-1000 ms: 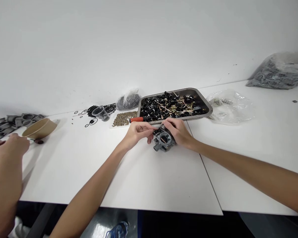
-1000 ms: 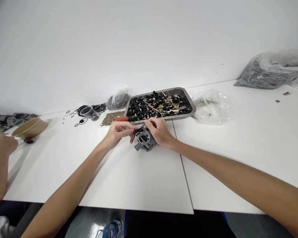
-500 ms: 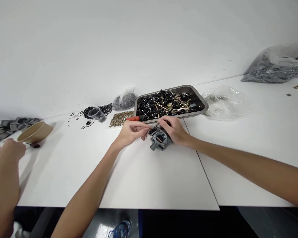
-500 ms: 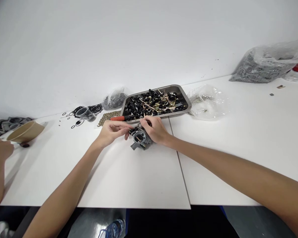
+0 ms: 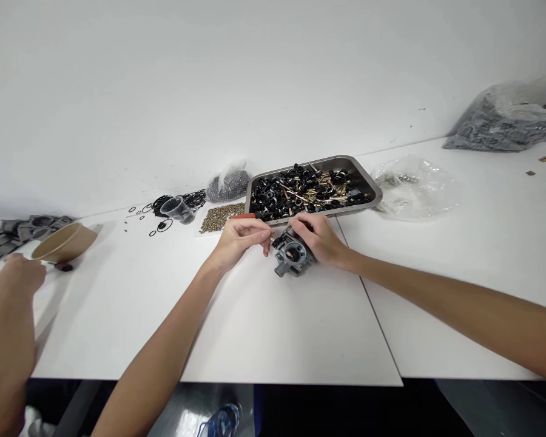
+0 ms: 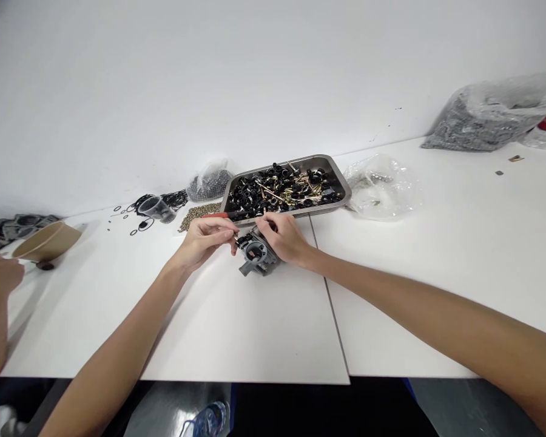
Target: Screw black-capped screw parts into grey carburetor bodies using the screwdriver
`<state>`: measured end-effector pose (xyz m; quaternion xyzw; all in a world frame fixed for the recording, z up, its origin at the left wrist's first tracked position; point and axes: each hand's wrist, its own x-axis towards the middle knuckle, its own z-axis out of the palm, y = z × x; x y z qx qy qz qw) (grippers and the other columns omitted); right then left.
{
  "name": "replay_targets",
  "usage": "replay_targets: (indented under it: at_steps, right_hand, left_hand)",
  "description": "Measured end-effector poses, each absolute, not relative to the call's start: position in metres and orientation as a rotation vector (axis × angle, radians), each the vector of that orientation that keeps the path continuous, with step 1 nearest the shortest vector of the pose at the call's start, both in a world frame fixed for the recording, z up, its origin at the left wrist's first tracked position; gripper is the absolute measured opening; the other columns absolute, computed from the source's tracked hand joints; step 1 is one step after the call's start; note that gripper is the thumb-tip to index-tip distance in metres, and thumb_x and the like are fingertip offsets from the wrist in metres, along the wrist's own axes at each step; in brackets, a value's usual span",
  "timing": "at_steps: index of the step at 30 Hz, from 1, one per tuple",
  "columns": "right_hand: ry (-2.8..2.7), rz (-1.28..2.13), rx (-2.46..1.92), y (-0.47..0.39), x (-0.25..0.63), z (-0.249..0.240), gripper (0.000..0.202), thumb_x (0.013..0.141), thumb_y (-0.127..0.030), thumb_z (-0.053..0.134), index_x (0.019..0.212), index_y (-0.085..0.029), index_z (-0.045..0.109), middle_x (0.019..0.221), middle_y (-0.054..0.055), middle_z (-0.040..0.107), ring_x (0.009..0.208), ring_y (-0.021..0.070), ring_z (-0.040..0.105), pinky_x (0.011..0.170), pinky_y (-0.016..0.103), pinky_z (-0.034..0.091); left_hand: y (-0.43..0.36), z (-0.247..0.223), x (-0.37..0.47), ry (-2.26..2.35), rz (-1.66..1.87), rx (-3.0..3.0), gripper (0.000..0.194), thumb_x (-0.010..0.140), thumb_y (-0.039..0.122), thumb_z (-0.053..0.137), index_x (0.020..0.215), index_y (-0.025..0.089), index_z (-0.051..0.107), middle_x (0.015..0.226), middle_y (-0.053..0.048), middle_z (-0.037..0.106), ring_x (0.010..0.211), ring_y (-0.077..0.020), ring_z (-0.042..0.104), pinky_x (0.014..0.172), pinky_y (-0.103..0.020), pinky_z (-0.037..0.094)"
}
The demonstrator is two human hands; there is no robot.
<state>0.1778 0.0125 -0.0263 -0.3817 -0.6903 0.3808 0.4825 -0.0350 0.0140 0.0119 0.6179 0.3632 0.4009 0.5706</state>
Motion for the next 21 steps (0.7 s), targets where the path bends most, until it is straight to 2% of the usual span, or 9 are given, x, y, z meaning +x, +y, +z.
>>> replay_targets:
  at_steps: [5, 21]
  right_hand:
    - [-1.69, 0.924, -0.926, 0.013, 0.1782, -0.0269, 0.035, 0.095, -0.04, 0.046, 0.069, -0.019, 0.053, 0.068, 0.001, 0.057, 0.067, 0.0153, 0.051, 0.067, 0.031, 0.036]
    - [-1.693, 0.926, -0.92, 0.0136, 0.1784, -0.0274, 0.033, 0.095, -0.038, 0.047, 0.069, -0.019, 0.054, 0.069, 0.001, 0.058, 0.067, 0.0159, 0.052, 0.066, 0.031, 0.036]
  left_hand:
    - [0.0154, 0.011, -0.0357, 0.825, 0.942, 1.384, 0.022, 0.07, 0.024, 0.085, 0.089, 0.013, 0.079, 0.068, -0.008, 0.072, 0.057, -0.0192, 0.067, 0.057, -0.035, 0.058]
    - [0.0136, 0.0061, -0.0329, 0.837, 0.877, 1.391, 0.018, 0.07, 0.025, 0.085, 0.081, 0.013, 0.079, 0.07, -0.01, 0.074, 0.057, -0.0189, 0.068, 0.058, -0.033, 0.056]
